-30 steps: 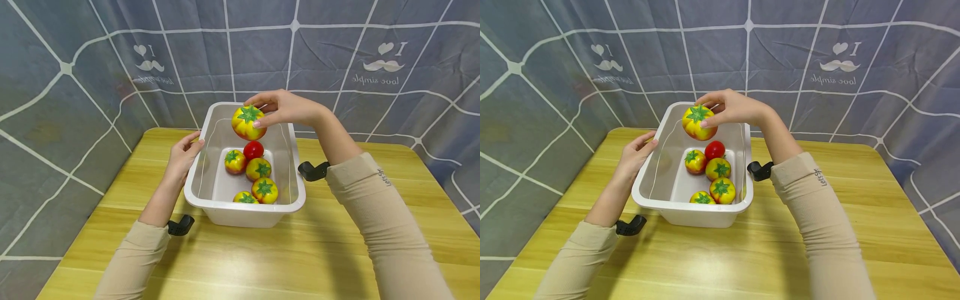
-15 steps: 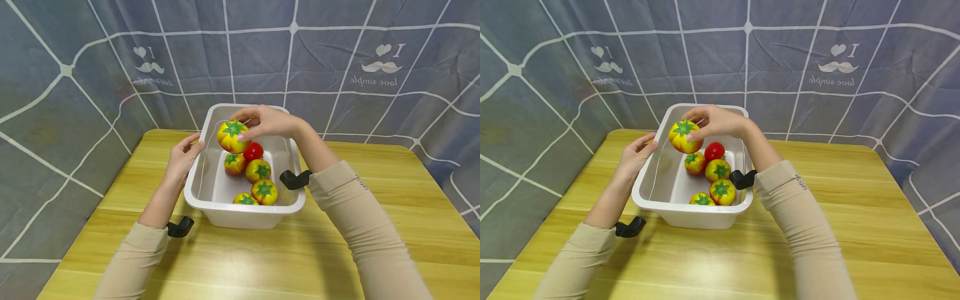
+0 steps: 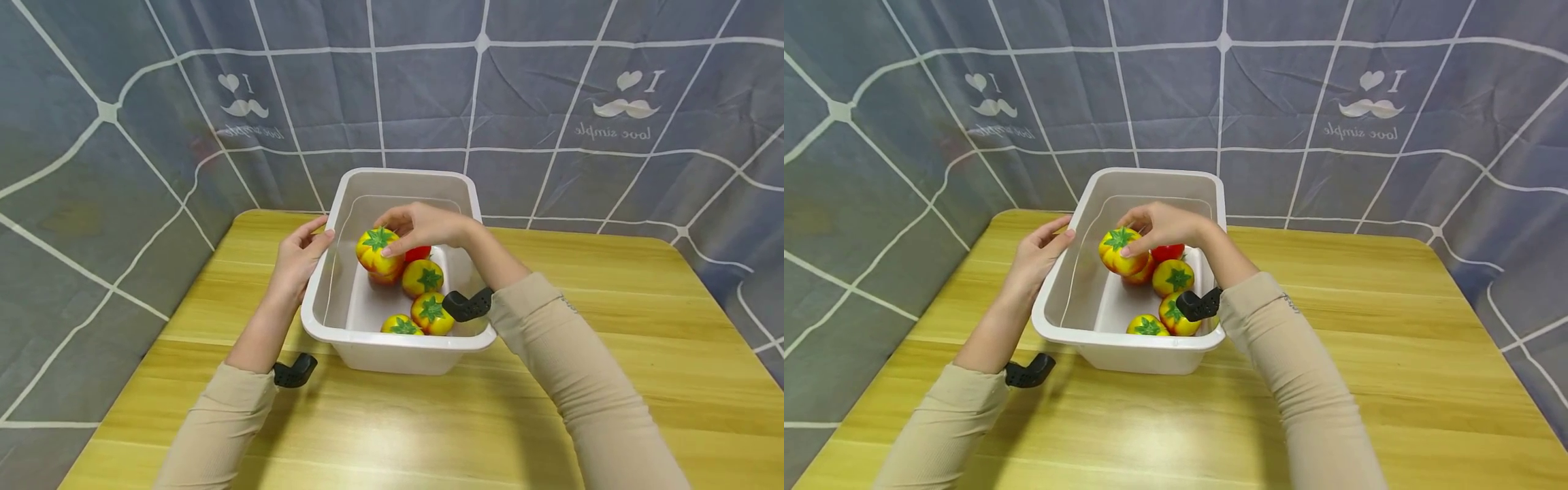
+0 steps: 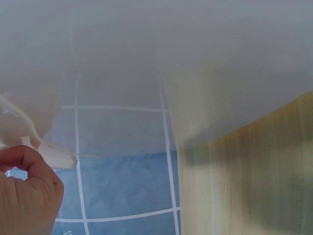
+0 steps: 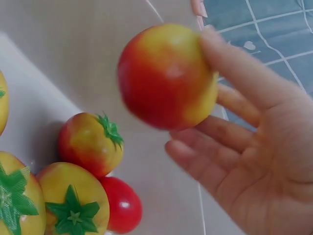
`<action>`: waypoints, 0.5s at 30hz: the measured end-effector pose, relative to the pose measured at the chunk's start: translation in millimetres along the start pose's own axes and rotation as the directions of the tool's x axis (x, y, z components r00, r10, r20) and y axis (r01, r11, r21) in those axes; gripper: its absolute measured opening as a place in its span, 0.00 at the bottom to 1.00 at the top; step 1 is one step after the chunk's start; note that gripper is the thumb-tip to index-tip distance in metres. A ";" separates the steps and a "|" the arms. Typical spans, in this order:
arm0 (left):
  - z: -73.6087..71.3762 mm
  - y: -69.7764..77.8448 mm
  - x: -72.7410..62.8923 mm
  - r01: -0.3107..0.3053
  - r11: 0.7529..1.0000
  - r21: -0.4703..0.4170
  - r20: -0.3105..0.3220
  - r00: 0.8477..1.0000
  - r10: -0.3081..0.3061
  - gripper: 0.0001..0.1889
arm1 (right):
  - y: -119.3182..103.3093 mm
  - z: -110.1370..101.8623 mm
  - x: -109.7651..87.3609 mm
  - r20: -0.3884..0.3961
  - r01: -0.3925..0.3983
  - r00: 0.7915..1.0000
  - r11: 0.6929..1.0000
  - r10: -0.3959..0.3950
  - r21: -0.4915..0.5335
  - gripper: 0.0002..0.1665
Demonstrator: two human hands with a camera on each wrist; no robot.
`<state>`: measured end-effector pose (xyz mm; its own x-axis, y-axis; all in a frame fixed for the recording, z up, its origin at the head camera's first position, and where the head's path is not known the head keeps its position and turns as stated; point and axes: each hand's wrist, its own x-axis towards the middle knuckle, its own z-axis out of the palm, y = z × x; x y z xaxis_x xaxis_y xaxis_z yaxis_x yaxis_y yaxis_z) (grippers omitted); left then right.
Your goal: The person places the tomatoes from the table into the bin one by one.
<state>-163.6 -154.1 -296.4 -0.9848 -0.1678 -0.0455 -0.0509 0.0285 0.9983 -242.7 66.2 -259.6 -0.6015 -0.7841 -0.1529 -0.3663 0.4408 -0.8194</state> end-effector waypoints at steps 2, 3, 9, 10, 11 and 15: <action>0.0 0.3 0.2 -0.004 1.000 -0.004 0.007 1.000 0.004 0.24 | 2.1 0.0 0.0 0.009 -0.008 1.000 1.000 0.008 -0.026 0.30; 0.2 0.4 0.2 -0.005 1.000 -0.006 0.012 1.000 0.005 0.24 | 3.2 0.1 -0.1 0.013 -0.013 1.000 0.999 0.013 -0.038 0.30; 0.2 -0.3 -0.2 -0.007 1.000 -0.007 0.012 1.000 0.007 0.23 | 6.4 2.3 -0.8 0.049 -0.031 0.998 0.998 0.033 -0.049 0.30; 0.1 -0.4 -0.2 -0.009 1.000 -0.009 0.010 1.000 0.009 0.23 | 6.9 2.6 -0.7 0.054 -0.030 0.998 0.999 0.032 -0.044 0.29; 0.1 -0.5 0.1 -0.010 1.000 -0.013 0.008 1.000 0.010 0.23 | 7.2 2.9 -0.7 0.057 -0.029 0.998 0.999 0.031 -0.041 0.29; -0.9 -1.0 1.2 -0.014 0.999 -0.033 0.012 1.000 0.015 0.23 | 6.7 2.7 -0.7 0.026 -0.027 0.999 0.999 0.028 -0.047 0.29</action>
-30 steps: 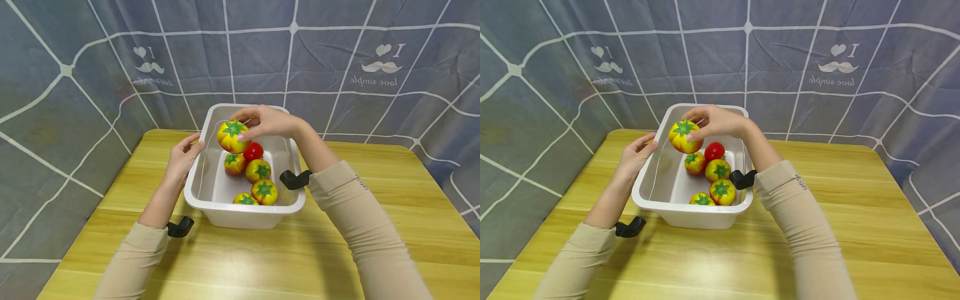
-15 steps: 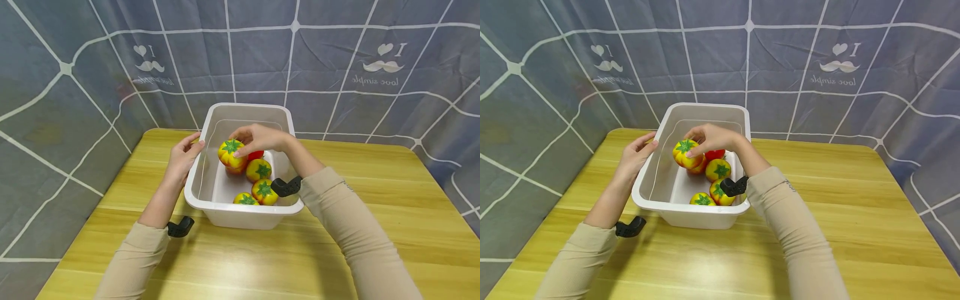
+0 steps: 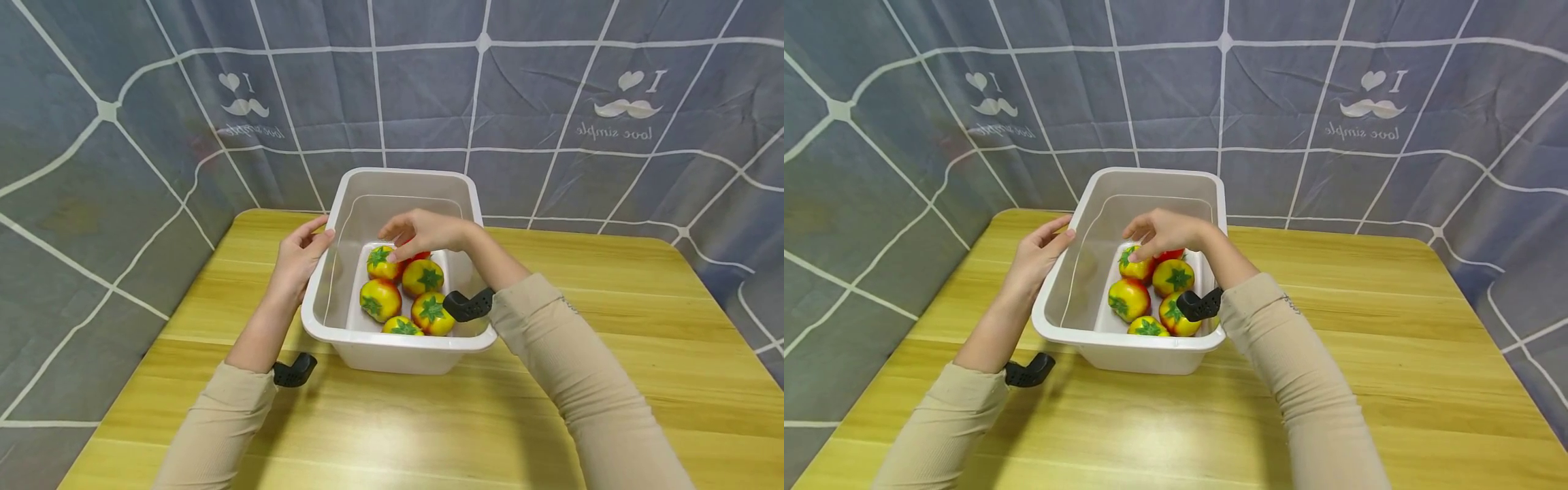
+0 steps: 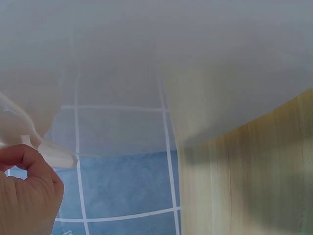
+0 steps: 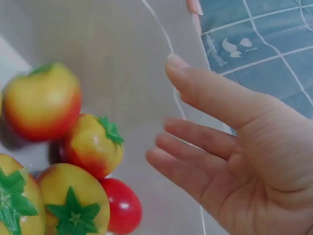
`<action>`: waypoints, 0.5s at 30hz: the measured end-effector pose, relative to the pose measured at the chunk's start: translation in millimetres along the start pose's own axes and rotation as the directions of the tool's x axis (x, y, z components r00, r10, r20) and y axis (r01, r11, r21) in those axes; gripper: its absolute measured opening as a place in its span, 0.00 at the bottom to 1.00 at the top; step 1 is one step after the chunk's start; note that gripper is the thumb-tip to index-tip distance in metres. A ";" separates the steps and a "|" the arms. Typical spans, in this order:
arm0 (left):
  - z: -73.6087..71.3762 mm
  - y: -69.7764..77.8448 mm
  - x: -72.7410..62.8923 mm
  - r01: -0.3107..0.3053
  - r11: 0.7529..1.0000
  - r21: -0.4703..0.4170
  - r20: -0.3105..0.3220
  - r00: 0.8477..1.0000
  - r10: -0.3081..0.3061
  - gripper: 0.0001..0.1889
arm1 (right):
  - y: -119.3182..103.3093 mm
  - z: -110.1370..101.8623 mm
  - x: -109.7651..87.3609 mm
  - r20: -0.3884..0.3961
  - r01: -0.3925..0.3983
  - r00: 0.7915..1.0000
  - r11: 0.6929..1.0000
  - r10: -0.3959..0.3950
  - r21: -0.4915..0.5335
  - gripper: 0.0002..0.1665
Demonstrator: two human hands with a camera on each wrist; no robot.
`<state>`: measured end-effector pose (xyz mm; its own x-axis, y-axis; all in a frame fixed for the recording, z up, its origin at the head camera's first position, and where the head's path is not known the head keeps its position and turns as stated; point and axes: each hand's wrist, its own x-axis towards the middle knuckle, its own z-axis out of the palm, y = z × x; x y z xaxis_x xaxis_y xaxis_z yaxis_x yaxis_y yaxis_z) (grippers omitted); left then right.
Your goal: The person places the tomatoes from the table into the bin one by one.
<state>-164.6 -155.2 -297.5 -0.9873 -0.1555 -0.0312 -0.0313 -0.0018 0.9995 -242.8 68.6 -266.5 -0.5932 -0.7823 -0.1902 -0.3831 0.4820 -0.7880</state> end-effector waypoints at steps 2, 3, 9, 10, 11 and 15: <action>-0.3 -0.3 0.7 0.001 1.000 -0.005 0.013 1.000 -0.001 0.23 | -2.9 -1.7 -1.7 -0.041 0.003 0.999 1.000 -0.003 -0.006 0.30; -0.6 -0.4 1.1 0.000 1.000 -0.003 0.021 1.000 0.000 0.24 | -5.1 -2.9 -2.8 -0.066 0.012 0.998 1.000 -0.012 -0.003 0.29; -8.3 -3.3 5.0 -0.007 0.998 0.058 0.111 0.994 0.000 0.25 | -35.7 -20.1 -26.3 -0.189 0.130 0.973 0.991 -0.134 -0.035 0.27; -12.0 -3.3 5.9 -0.008 0.997 0.082 0.144 0.990 -0.004 0.25 | -41.2 -25.1 -33.8 -0.207 0.140 0.967 0.988 -0.151 -0.064 0.27; -16.6 -2.8 6.8 -0.012 0.994 0.112 0.182 0.983 -0.008 0.25 | -45.7 -30.4 -42.2 -0.230 0.145 0.959 0.984 -0.165 -0.101 0.27; -44.6 3.8 8.1 -0.138 0.942 0.307 0.315 0.949 0.036 0.27 | -44.9 -52.3 -79.7 -0.368 0.081 0.903 0.929 -0.221 -0.360 0.32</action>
<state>-165.8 -200.5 -293.8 -0.9866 0.1631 0.0054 0.0586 0.3234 0.9444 -215.4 129.9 -185.4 -0.7116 -0.6679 0.2182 -0.6590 0.5267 -0.5369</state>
